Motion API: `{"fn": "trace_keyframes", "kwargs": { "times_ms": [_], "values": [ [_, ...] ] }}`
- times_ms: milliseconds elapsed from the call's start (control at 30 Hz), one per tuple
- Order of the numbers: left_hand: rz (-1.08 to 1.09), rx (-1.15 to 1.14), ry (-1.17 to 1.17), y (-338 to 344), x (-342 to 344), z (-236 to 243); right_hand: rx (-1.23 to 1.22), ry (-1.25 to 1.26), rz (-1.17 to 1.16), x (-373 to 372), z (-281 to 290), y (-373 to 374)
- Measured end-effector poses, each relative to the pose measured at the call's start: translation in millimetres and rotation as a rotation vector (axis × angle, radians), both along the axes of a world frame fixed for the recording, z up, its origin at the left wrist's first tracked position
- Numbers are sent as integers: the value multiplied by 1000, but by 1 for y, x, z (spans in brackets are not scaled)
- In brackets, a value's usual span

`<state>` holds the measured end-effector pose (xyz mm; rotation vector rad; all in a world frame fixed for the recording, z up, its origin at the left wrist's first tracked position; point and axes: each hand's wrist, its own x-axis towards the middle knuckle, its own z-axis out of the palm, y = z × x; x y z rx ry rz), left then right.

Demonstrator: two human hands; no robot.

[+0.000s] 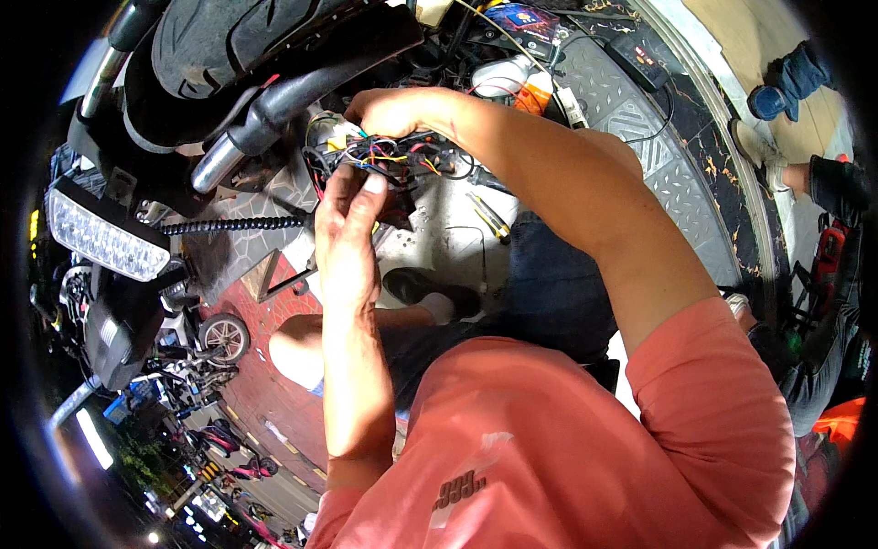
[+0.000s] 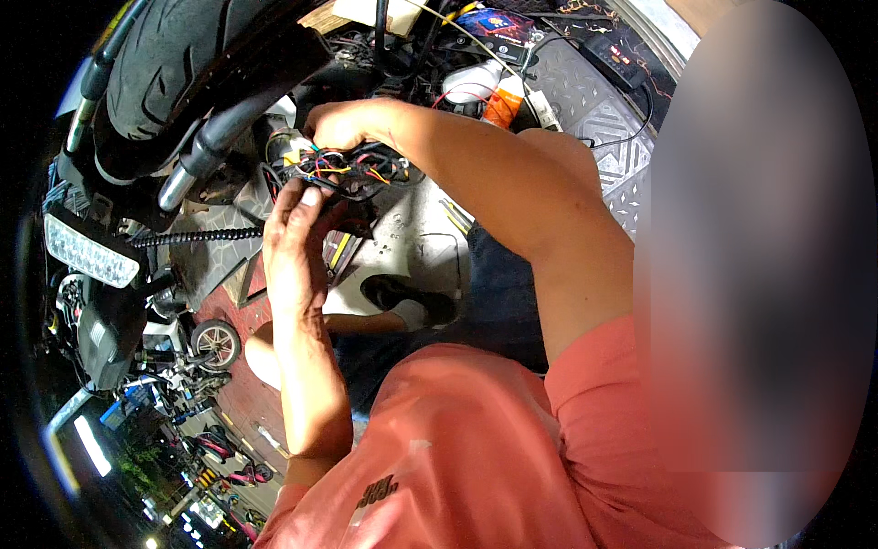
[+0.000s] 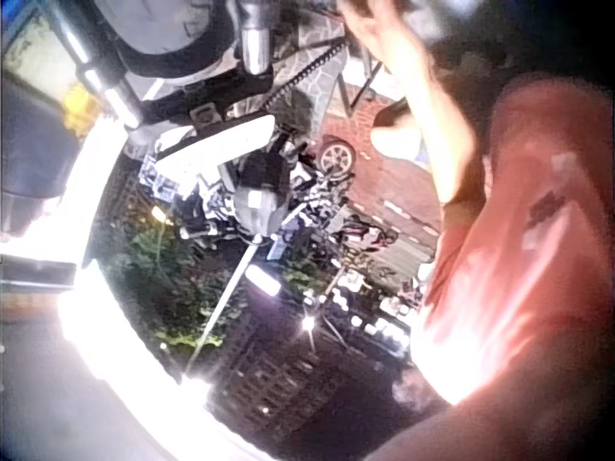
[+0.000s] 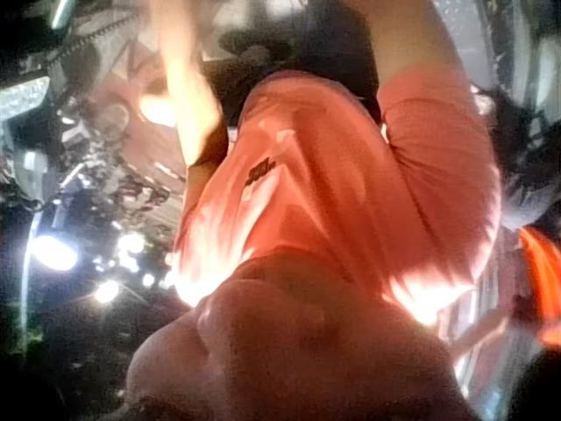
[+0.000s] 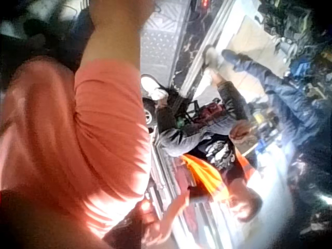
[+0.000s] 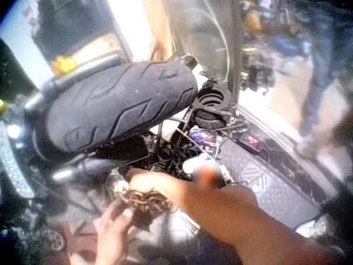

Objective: The person sits on the floor of a workshop and works on the electrical system of a scooter. They remove a floorboard, manipulate wires and connectors under the seat, and use a screwdriver to adjust components. The person then replaces the floorboard and secures it with screws.

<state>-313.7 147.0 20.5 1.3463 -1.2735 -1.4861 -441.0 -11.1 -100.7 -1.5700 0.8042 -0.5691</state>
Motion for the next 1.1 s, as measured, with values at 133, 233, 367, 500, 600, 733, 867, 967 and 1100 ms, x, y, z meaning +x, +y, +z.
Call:
{"fn": "trace_keyframes", "kwargs": {
  "times_ms": [133, 233, 367, 500, 600, 733, 867, 967, 1100],
  "values": [
    [-101, -23, -218, 14, 4, 19, -310, 185, -121, 10, -8, 2],
    [-103, -252, -347, 27, 25, 22, -291, 280, -132, 14, 5, 14],
    [73, -334, -495, 42, 61, 48, -412, 219, -189, -4, 22, 26],
    [307, -681, -553, 2, 147, 26, -737, 153, -125, -6, 8, 2],
    [430, -707, -823, -59, 207, 12, -878, 287, -59, 4, -2, -7],
    [373, -522, -1492, -100, 254, -25, -949, 383, 116, 1, 29, 3],
    [296, -562, -1347, -114, 193, -14, -748, 455, 152, -39, 53, 20],
    [201, -898, -1303, -90, 184, 1, -594, 522, 221, -39, 43, 36],
    [290, -668, -1226, -98, 181, -12, -482, 600, 230, -49, 53, 45]
  ]
}}
